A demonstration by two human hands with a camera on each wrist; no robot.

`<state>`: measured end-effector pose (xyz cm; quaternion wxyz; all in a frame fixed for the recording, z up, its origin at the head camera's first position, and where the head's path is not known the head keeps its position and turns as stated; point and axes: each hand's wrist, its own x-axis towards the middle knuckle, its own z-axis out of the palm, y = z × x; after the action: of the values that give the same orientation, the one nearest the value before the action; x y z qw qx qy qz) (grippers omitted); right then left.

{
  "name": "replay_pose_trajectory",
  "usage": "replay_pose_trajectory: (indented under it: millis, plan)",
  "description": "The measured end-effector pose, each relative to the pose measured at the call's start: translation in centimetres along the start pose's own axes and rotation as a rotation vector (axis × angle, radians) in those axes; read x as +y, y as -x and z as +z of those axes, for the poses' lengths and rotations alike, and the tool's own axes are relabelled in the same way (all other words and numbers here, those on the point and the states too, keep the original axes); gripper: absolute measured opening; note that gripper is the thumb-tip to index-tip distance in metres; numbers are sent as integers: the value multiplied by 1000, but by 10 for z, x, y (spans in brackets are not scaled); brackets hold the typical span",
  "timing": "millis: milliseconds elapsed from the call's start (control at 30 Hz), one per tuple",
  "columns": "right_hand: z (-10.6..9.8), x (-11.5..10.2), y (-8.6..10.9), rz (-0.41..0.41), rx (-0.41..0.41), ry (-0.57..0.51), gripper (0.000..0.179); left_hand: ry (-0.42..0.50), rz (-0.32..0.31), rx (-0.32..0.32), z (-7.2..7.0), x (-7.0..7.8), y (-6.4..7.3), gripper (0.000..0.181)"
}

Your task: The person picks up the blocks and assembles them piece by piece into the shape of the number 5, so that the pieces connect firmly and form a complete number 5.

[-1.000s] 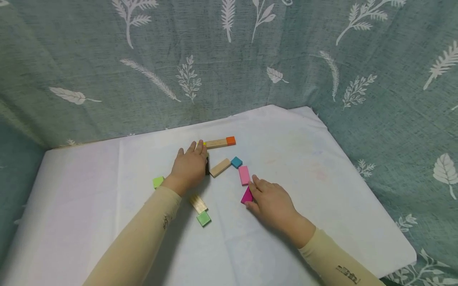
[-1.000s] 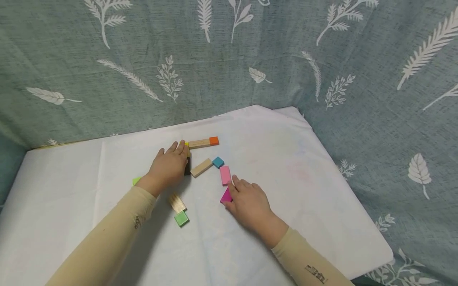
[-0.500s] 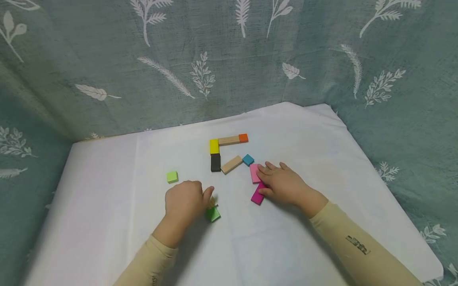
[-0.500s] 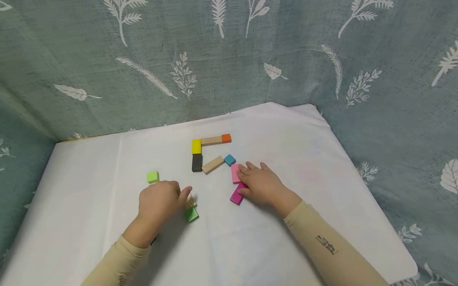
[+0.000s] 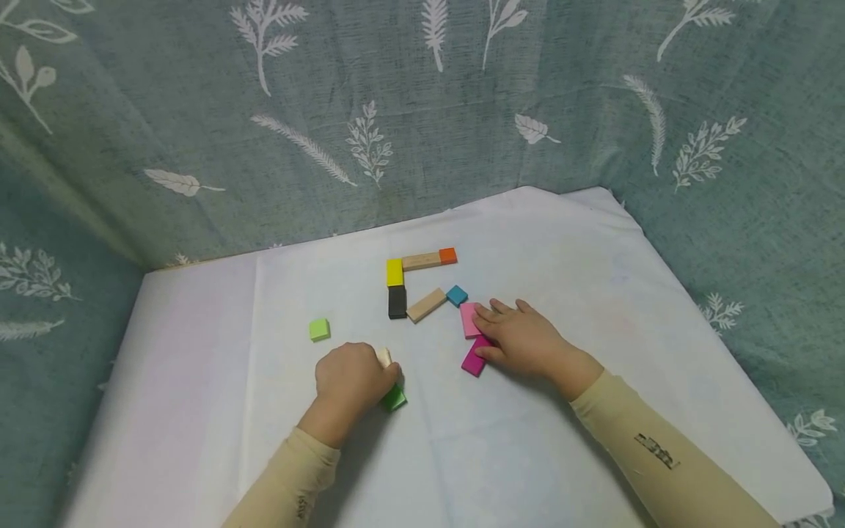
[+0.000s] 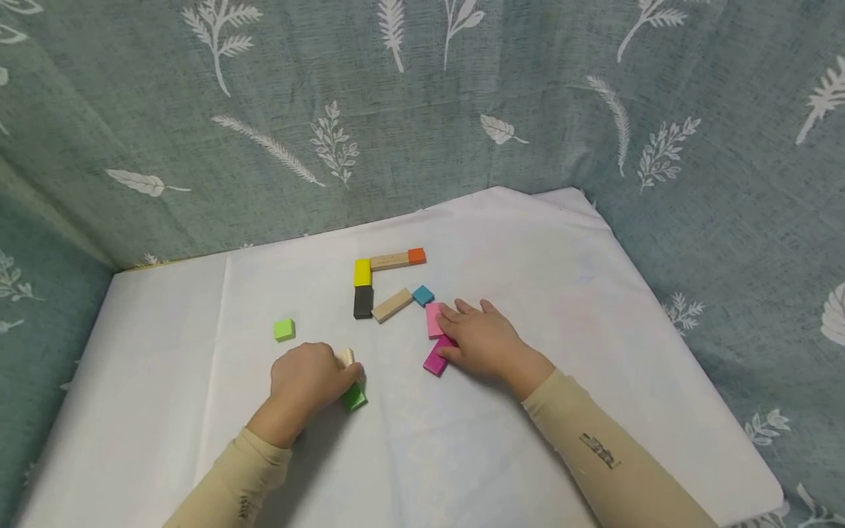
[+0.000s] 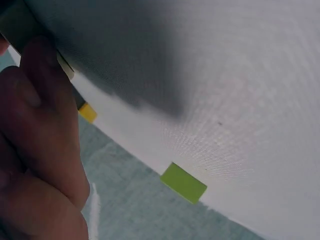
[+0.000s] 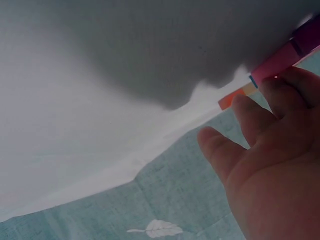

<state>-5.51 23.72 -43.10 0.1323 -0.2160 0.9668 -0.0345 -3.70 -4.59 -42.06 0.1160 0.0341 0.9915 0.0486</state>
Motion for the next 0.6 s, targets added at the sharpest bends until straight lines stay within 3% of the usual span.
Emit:
replay_pose_trajectory:
  millis: [100, 200, 400, 533, 600]
  plan:
    - [-1, 1, 1, 2, -4, -4, 74, -1, 13, 5, -2, 3, 3, 44]
    - [-2, 1, 1, 5, -5, -7, 74, 0, 79, 38, -6, 11, 10, 45]
    - [-3, 2, 1, 4, -4, -6, 74, -53, 367, 201, 3, 41, 23, 45]
    - [-1, 3, 1, 1, 0, -11, 73, -125, 522, 219, 16, 58, 28, 38]
    - [-1, 3, 1, -5, 4, -17, 73, -143, 564, 216, 21, 63, 28, 32]
